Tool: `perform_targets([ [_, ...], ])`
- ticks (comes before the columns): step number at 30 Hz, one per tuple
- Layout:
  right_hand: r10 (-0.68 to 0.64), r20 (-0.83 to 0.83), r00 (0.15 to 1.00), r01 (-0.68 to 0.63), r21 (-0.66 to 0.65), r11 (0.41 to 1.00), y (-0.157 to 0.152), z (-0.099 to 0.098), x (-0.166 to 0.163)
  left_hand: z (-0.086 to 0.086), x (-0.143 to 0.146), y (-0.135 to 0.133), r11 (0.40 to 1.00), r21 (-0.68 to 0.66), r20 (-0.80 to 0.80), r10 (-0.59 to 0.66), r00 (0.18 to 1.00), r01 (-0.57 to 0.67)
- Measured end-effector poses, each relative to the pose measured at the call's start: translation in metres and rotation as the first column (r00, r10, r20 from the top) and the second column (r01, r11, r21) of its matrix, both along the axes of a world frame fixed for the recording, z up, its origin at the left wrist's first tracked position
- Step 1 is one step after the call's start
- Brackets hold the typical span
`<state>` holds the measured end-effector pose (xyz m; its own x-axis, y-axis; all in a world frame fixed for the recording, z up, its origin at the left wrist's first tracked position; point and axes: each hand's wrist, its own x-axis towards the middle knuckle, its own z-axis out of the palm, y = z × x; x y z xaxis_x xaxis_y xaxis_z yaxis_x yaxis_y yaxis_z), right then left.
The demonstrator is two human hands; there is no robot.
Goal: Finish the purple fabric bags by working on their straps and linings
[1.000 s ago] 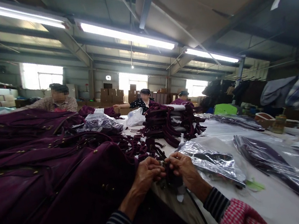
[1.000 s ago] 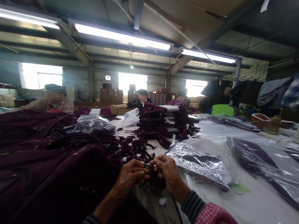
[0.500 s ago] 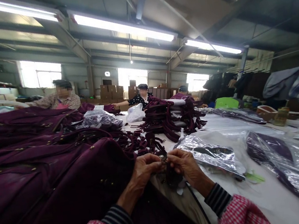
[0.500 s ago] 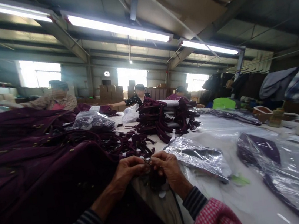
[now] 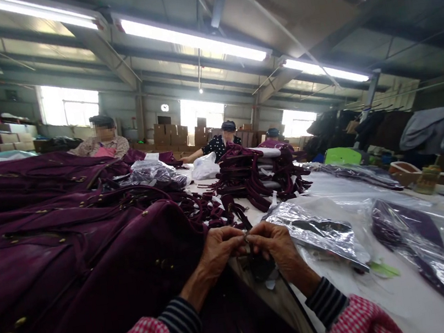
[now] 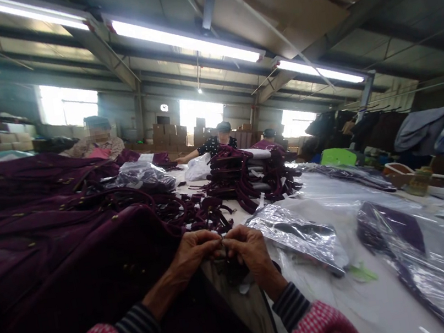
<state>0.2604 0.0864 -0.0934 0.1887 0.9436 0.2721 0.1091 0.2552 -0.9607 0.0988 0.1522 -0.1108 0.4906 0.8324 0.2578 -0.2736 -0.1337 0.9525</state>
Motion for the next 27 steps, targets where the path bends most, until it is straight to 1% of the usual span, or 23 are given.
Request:
perform_targets([
  [6, 0.051, 0.058, 0.997, -0.051, -0.001, 0.999, 0.0016, -0.0019, 0.0041, 0.0028, 0.0005, -0.0002, 0.997, 0.059, -0.040, -0.049, 0.998, 0.051],
  [12, 0.064, 0.087, 0.994, -0.064, 0.002, 0.998, 0.0014, -0.0032, 0.0056, 0.0045, -0.0003, -0.0002, 0.987, 0.148, -0.104, -0.038, 0.994, 0.053],
  [16, 0.089, 0.103, 0.991, -0.089, -0.008, 0.996, 0.0007, -0.0060, 0.0096, 0.0039, -0.0009, 0.0010, 0.982, 0.180, -0.147, -0.029, 0.989, 0.056],
  [22, 0.124, 0.035, 0.992, -0.123, -0.029, 0.992, -0.0021, -0.0055, 0.0084, 0.0050, -0.0018, 0.0024, 0.980, 0.183, -0.170, -0.050, 0.984, 0.082],
  [27, 0.117, 0.021, 0.993, -0.116, -0.030, 0.993, -0.0033, -0.0055, 0.0057, 0.0072, -0.0015, 0.0009, 0.976, 0.203, -0.195, -0.034, 0.980, 0.074],
])
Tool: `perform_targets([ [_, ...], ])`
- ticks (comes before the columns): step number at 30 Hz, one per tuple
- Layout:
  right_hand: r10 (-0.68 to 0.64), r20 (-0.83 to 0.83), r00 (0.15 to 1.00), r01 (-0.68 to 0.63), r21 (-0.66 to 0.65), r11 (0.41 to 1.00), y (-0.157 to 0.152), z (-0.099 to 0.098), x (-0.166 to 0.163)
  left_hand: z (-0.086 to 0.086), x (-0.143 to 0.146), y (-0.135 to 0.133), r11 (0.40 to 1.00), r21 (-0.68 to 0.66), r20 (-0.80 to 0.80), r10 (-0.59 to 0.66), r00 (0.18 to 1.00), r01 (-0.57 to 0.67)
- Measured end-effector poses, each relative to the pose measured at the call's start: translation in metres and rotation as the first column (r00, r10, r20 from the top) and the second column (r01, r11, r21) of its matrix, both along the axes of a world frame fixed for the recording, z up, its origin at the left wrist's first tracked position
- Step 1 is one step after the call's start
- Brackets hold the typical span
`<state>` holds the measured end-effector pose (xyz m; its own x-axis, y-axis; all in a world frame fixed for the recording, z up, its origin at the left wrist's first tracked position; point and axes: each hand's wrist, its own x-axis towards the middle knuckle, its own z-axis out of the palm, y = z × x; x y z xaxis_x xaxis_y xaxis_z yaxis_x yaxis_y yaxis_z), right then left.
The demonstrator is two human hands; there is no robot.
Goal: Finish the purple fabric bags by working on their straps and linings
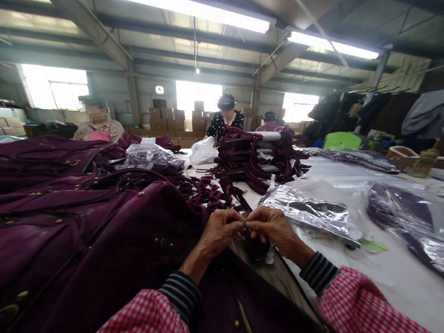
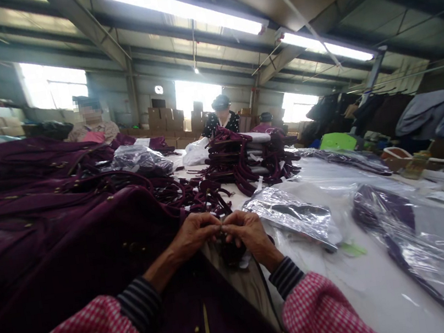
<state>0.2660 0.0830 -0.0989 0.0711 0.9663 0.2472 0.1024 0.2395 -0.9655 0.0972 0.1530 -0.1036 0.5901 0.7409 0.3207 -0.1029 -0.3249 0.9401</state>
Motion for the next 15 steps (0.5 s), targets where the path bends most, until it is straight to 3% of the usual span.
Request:
perform_targets([
  [8, -0.004, 0.065, 0.998, 0.003, 0.006, 1.000, -0.0011, -0.0010, -0.0013, -0.0028, 0.0008, -0.0004, 0.998, 0.020, -0.031, 0.055, 0.998, -0.054],
  [15, -0.024, -0.014, 1.000, 0.024, 0.027, 0.999, -0.0007, -0.0023, -0.0037, -0.0036, -0.0001, 0.0002, 0.996, 0.004, -0.019, 0.092, 0.996, -0.092],
])
